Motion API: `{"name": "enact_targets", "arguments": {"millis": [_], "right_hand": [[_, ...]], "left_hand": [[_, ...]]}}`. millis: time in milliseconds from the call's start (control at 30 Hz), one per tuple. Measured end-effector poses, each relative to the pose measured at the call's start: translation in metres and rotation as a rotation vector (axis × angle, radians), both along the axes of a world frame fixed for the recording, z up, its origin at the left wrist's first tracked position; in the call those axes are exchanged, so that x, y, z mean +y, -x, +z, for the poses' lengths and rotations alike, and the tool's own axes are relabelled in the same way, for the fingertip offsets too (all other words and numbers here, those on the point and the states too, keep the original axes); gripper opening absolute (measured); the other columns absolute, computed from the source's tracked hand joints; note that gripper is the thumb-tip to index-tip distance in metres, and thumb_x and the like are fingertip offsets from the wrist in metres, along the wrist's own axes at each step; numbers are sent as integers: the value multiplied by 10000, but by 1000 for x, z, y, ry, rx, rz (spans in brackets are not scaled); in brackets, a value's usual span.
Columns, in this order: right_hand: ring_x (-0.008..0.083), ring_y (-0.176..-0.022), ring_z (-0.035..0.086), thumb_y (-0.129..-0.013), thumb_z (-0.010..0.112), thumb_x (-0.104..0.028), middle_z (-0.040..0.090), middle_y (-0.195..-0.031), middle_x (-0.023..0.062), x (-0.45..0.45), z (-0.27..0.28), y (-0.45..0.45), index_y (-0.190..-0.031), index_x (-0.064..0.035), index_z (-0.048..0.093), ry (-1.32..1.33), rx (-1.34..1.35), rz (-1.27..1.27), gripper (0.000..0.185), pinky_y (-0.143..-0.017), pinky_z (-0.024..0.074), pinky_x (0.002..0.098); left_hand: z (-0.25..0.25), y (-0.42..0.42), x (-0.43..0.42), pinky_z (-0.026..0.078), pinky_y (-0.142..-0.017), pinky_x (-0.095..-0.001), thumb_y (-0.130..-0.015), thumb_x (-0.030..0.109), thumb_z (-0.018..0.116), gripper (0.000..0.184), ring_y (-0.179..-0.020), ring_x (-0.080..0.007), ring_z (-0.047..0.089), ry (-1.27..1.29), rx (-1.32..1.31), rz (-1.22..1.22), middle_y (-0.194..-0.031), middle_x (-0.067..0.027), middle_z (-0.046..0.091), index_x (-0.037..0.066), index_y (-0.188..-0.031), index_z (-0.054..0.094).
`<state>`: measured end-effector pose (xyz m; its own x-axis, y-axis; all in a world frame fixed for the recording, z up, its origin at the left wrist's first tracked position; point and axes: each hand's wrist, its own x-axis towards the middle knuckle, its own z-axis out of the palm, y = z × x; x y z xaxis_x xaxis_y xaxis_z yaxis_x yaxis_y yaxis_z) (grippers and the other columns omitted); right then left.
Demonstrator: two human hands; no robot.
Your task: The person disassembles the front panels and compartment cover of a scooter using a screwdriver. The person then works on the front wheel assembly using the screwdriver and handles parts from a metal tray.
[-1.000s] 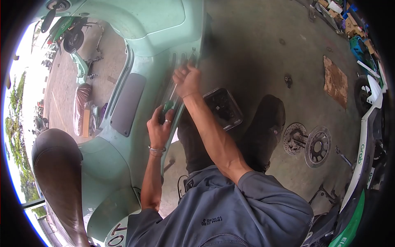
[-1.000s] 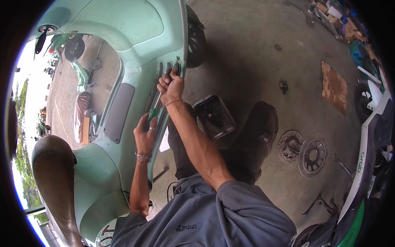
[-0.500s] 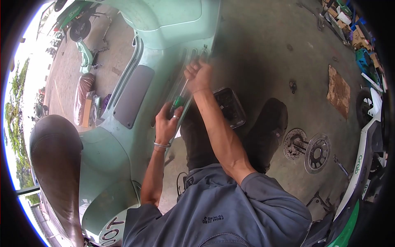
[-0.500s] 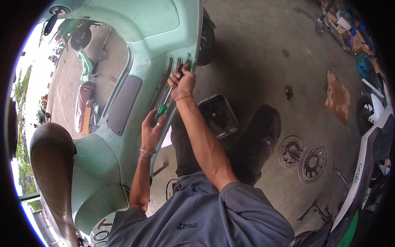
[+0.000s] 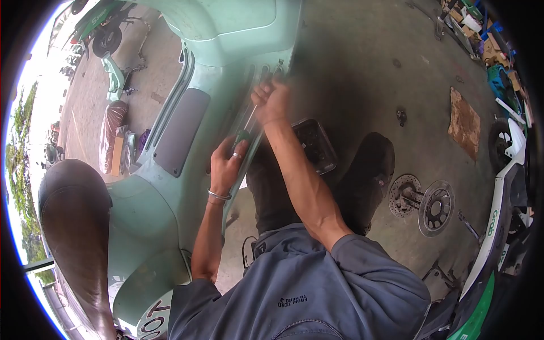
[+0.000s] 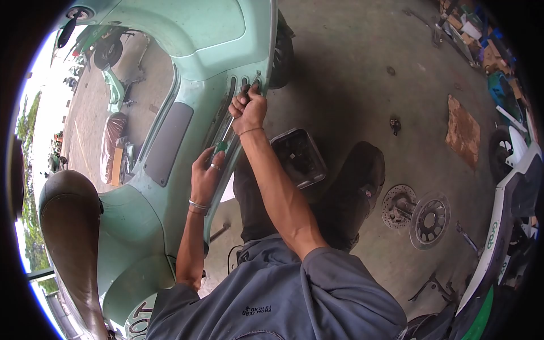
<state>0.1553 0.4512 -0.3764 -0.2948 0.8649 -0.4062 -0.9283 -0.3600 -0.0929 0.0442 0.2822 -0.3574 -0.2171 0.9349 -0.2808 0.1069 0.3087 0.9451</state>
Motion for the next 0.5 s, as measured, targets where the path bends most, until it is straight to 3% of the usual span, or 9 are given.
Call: {"name": "enact_targets", "arguments": {"millis": [33,67,200,267,367,500], "right_hand": [[86,-479,267,-1056,442,-327,372,-591,-54,1,1,1,-847,-136,520,9,-1,-5,294,-435,180,250],[87,-478,267,-1057,438,-332,373,-591,-54,2,2,2,-844,-136,518,15,-3,-9,301,-436,180,251],[89,-479,267,-1052,448,-341,375,-595,-47,1,2,0,-845,-133,518,-12,-10,4,301,-439,188,251],[88,-480,267,-1053,447,-342,376,-597,-45,2,1,0,-850,-130,523,-16,-1,-6,303,-439,190,250],[86,-481,268,-1057,437,-348,381,-600,-43,2,2,1,-866,-120,537,-5,26,-13,314,-438,193,250],[86,-482,268,-1060,430,-336,381,-599,-42,2,2,-1,-869,-118,543,-46,45,-23,311,-433,191,251]], "left_hand": [[-1,-11,-1,517,-594,-329,-936,312,667,384,-655,-219,659,-266,684,39,-876,-196,704,-13,-1140,643],[12,-18,-2,535,-740,-392,-898,248,711,381,-791,-305,712,-159,613,87,-911,-228,715,-17,-1166,654],[4,-21,-4,543,-719,-388,-881,256,735,388,-804,-327,711,-194,735,60,-976,-178,725,9,-1170,661],[-3,-25,-7,545,-717,-369,-866,295,758,450,-793,-217,708,-308,1101,86,-912,-163,711,58,-1236,662],[-3,-26,-9,550,-699,-373,-846,287,776,473,-816,-202,722,-343,1214,114,-876,-138,704,93,-1259,653],[-1,-7,-2,511,-553,-310,-907,374,713,404,-661,-132,661,-559,1034,139,-740,-82,638,61,-1157,662]]}}
